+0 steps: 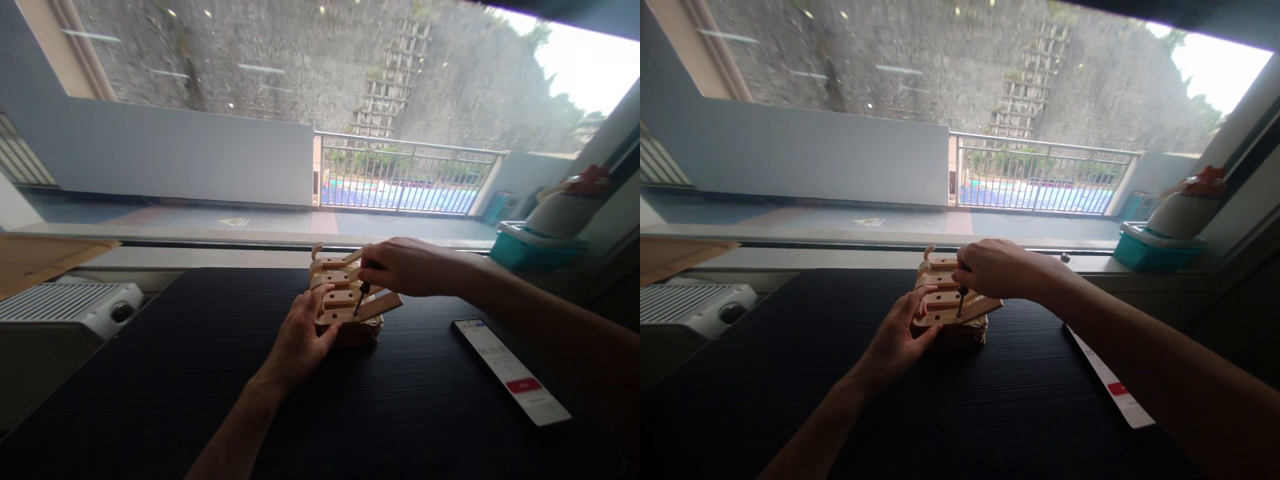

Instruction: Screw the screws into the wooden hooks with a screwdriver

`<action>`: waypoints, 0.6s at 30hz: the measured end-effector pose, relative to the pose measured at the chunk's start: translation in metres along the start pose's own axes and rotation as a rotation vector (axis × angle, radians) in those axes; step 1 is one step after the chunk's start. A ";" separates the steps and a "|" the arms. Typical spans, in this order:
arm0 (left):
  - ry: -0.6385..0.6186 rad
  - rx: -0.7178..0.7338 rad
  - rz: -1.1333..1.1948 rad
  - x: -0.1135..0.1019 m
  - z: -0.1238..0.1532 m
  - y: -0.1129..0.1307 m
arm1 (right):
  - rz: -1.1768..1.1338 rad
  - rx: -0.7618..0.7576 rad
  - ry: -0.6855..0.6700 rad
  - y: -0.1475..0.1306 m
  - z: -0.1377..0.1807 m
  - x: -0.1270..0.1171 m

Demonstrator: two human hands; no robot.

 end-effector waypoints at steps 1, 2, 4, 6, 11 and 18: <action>-0.001 -0.003 0.003 0.000 0.000 0.000 | -0.011 -0.021 -0.015 0.000 0.000 -0.001; -0.002 -0.008 0.005 0.000 0.000 0.000 | -0.026 -0.050 -0.027 0.000 0.001 -0.003; -0.005 -0.018 0.002 0.000 -0.001 0.001 | -0.062 -0.107 -0.039 0.000 0.001 -0.006; -0.008 -0.019 -0.003 -0.001 -0.001 0.001 | -0.083 -0.122 -0.038 -0.001 0.000 -0.006; -0.004 -0.005 -0.007 -0.001 0.000 0.001 | -0.066 -0.037 -0.011 -0.003 -0.002 0.000; -0.007 -0.002 0.000 0.000 0.000 0.000 | -0.083 0.004 -0.027 0.008 -0.001 0.001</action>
Point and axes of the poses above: each hand's wrist, its own z-axis away from the middle knuckle, its own x-axis out of the palm, y = z × x, the point moved 3 cm from there along -z, towards the middle knuckle, and after that the axes turned 4 degrees about -x, right-handed, at the moved point
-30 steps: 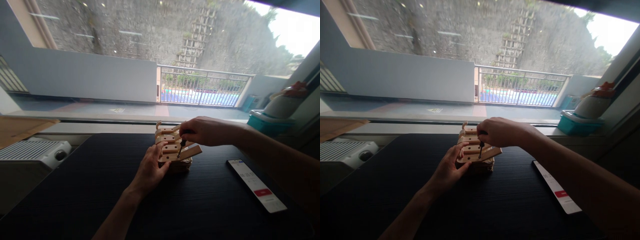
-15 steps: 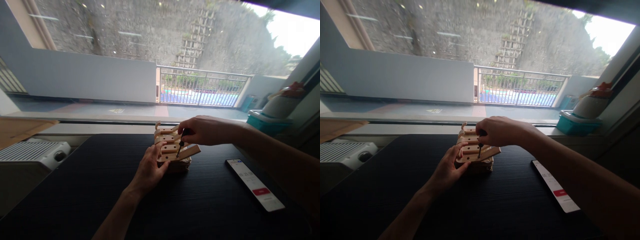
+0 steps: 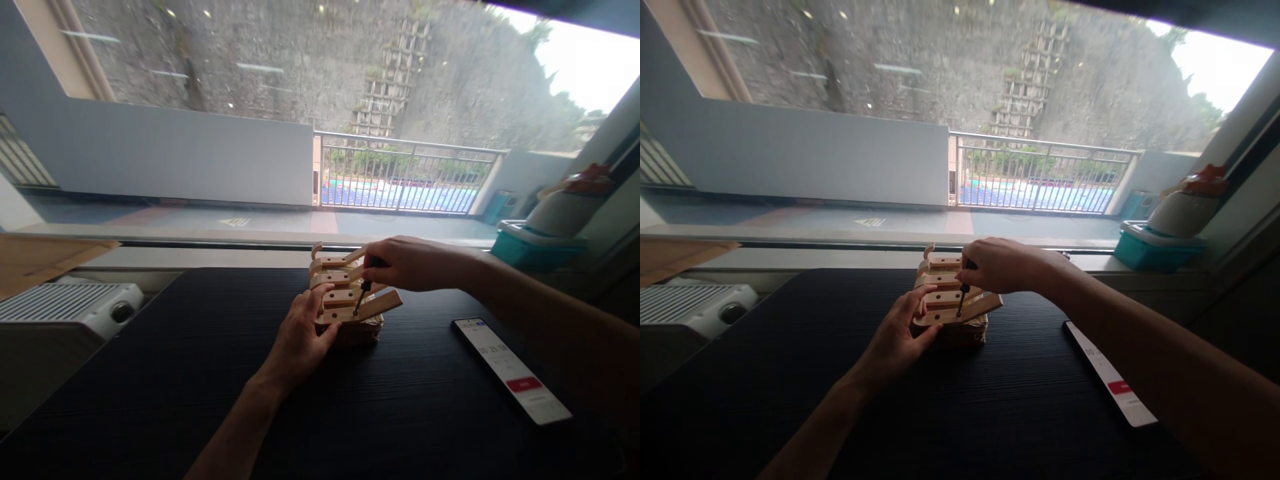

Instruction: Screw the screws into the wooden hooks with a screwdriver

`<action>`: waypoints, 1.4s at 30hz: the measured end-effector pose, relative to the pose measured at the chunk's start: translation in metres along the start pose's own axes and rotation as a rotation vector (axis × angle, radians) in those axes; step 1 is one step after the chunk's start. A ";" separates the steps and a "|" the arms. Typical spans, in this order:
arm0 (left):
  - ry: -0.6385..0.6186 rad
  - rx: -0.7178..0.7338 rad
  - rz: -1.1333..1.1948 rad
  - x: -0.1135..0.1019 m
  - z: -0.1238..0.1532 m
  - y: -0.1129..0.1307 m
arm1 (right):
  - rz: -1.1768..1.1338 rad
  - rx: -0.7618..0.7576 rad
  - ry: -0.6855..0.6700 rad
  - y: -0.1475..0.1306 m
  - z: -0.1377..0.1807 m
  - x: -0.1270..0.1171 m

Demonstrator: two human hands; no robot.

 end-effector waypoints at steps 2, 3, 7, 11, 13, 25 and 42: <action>0.006 -0.003 0.005 0.000 0.000 0.000 | -0.015 -0.044 -0.022 0.002 0.000 -0.004; 0.009 -0.004 0.005 0.000 0.000 0.000 | -0.022 -0.066 -0.025 0.002 0.000 -0.006; 0.004 -0.006 -0.008 0.000 -0.001 0.000 | -0.039 -0.103 -0.014 0.001 0.000 -0.007; -0.001 -0.011 -0.017 -0.001 -0.001 0.000 | -0.025 -0.053 0.017 -0.003 -0.001 0.000; 0.003 -0.005 -0.014 0.000 0.000 0.000 | 0.001 -0.016 0.056 -0.003 -0.001 0.003; 0.009 0.009 -0.020 0.000 0.000 -0.001 | 0.006 -0.077 -0.001 -0.006 0.001 -0.007; 0.002 0.001 -0.005 -0.001 0.000 0.000 | 0.021 -0.081 0.014 -0.006 0.000 -0.007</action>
Point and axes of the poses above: each hand's wrist, its own z-axis away from the middle knuckle, its own x-axis out of the palm, y = z × x, the point moved 3 cm from there along -z, towards the middle knuckle, and after that the axes turned 4 degrees about -x, right-handed, at the moved point
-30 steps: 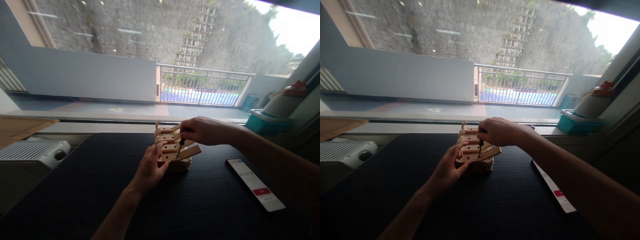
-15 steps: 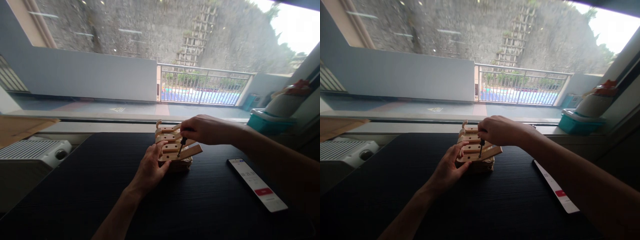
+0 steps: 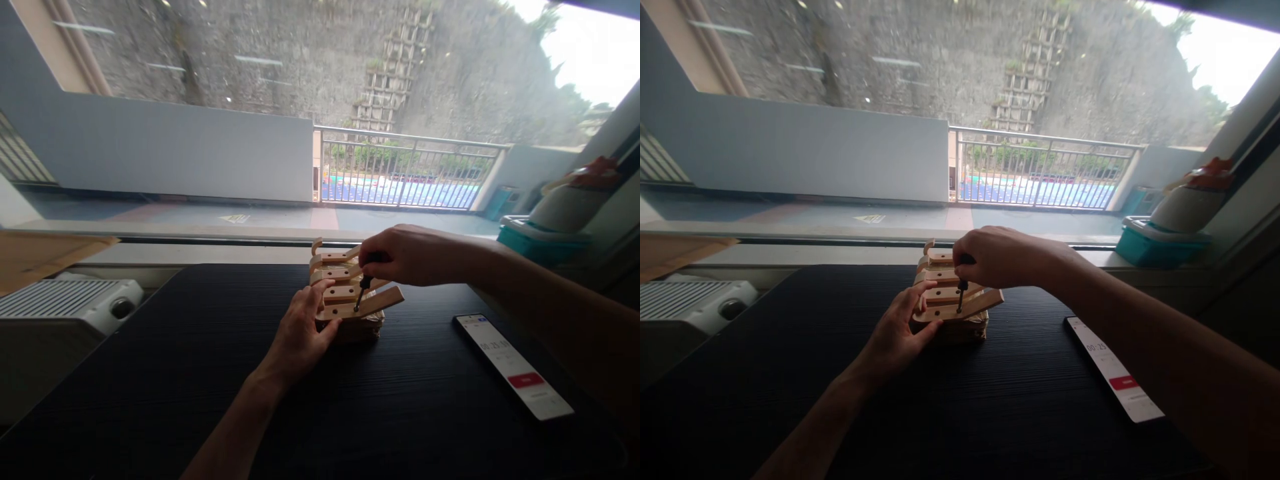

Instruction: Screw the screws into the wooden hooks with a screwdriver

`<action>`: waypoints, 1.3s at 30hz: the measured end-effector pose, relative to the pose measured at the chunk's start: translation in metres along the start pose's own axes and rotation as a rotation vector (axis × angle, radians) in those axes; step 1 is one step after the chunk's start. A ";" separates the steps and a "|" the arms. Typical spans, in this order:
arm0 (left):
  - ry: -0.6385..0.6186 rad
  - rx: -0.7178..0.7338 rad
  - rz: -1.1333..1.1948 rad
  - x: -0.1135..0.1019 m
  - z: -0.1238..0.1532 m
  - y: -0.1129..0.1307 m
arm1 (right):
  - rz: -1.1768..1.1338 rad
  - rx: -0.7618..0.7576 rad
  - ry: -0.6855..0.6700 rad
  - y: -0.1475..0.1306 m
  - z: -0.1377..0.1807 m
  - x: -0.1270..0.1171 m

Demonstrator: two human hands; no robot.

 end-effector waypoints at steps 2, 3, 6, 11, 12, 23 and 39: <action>-0.010 -0.005 -0.008 0.000 0.000 0.001 | -0.014 -0.012 0.003 0.001 0.000 0.002; -0.012 -0.007 -0.013 0.000 0.001 0.001 | -0.015 -0.005 0.012 0.001 -0.001 0.004; -0.010 -0.008 -0.019 0.000 0.000 0.002 | 0.003 0.044 0.058 0.001 -0.003 0.010; 0.000 -0.011 -0.012 0.002 -0.001 0.000 | 0.068 0.132 0.099 0.001 -0.002 0.013; 0.001 -0.012 -0.011 0.003 -0.001 0.000 | 0.075 0.133 0.095 0.001 -0.001 0.012; -0.019 -0.022 -0.004 0.000 0.000 0.001 | 0.009 0.020 0.054 0.000 0.000 0.010; -0.007 -0.012 0.005 0.001 0.000 0.000 | -0.011 0.032 0.032 0.000 0.002 0.010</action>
Point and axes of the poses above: each hand's wrist, its own z-axis away from the middle knuckle, its own x-axis out of the palm, y = z × x, the point moved 3 cm from there along -z, towards the middle knuckle, and after that the axes turned 4 degrees about -x, right-handed, at the moved point
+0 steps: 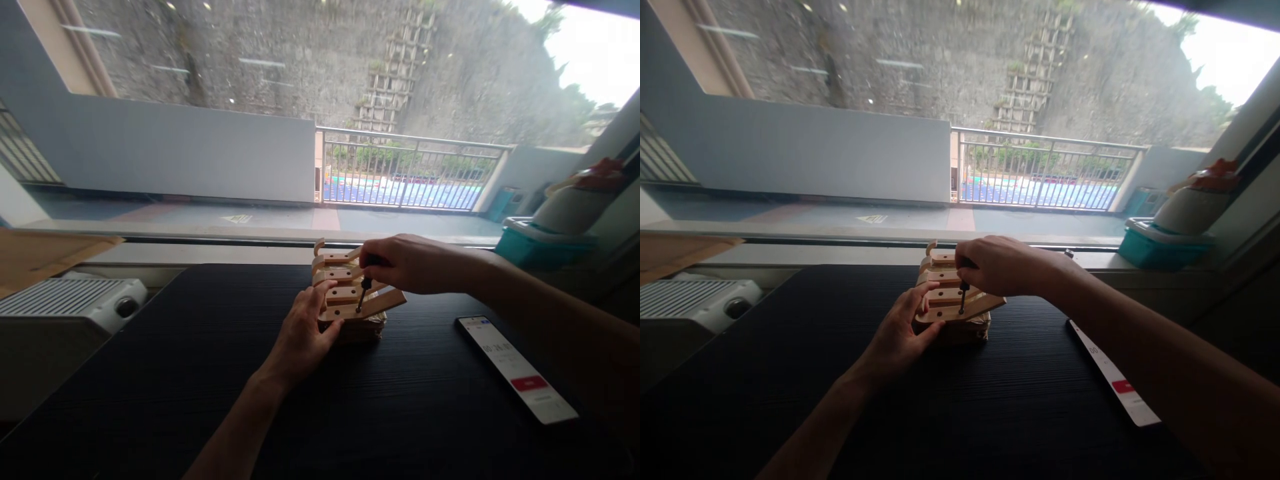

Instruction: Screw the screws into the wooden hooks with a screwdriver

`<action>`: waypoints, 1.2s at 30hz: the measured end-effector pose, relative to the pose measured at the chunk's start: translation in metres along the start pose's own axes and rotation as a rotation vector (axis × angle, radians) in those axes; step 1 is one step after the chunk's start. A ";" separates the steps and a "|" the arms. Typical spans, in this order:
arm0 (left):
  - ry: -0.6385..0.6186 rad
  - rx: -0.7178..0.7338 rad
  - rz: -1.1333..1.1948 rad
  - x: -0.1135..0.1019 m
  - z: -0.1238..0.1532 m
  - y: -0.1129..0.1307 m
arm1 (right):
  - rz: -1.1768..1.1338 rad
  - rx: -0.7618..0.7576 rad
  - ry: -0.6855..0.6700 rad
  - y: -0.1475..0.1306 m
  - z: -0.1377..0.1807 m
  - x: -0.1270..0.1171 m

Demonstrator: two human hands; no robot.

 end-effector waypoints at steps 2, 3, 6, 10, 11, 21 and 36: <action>-0.008 -0.003 -0.004 -0.001 0.001 0.001 | -0.005 0.013 0.015 0.000 -0.001 0.003; -0.008 -0.004 -0.004 -0.001 0.001 0.002 | -0.003 0.024 0.027 -0.001 -0.001 0.004; -0.009 -0.002 -0.007 -0.001 0.001 0.002 | 0.014 0.064 0.050 -0.004 -0.001 0.008; 0.007 0.022 -0.012 0.000 0.000 0.001 | 0.065 0.124 0.068 -0.007 -0.003 0.007; 0.012 0.026 -0.011 0.000 -0.001 0.001 | 0.074 0.126 0.070 -0.007 -0.004 0.005; 0.012 -0.004 -0.009 -0.002 0.000 0.001 | 0.111 0.032 -0.202 -0.003 0.035 0.015; 0.043 -0.061 0.112 0.002 0.001 -0.003 | -0.272 0.200 0.208 0.012 -0.014 0.049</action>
Point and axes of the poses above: each hand's wrist, its own z-axis away from the middle knuckle, its own x-axis out of the palm, y = z × x, the point moved 3 cm from there along -z, towards the middle knuckle, and after that the axes turned 4 degrees about -x, right-handed, at the moved point
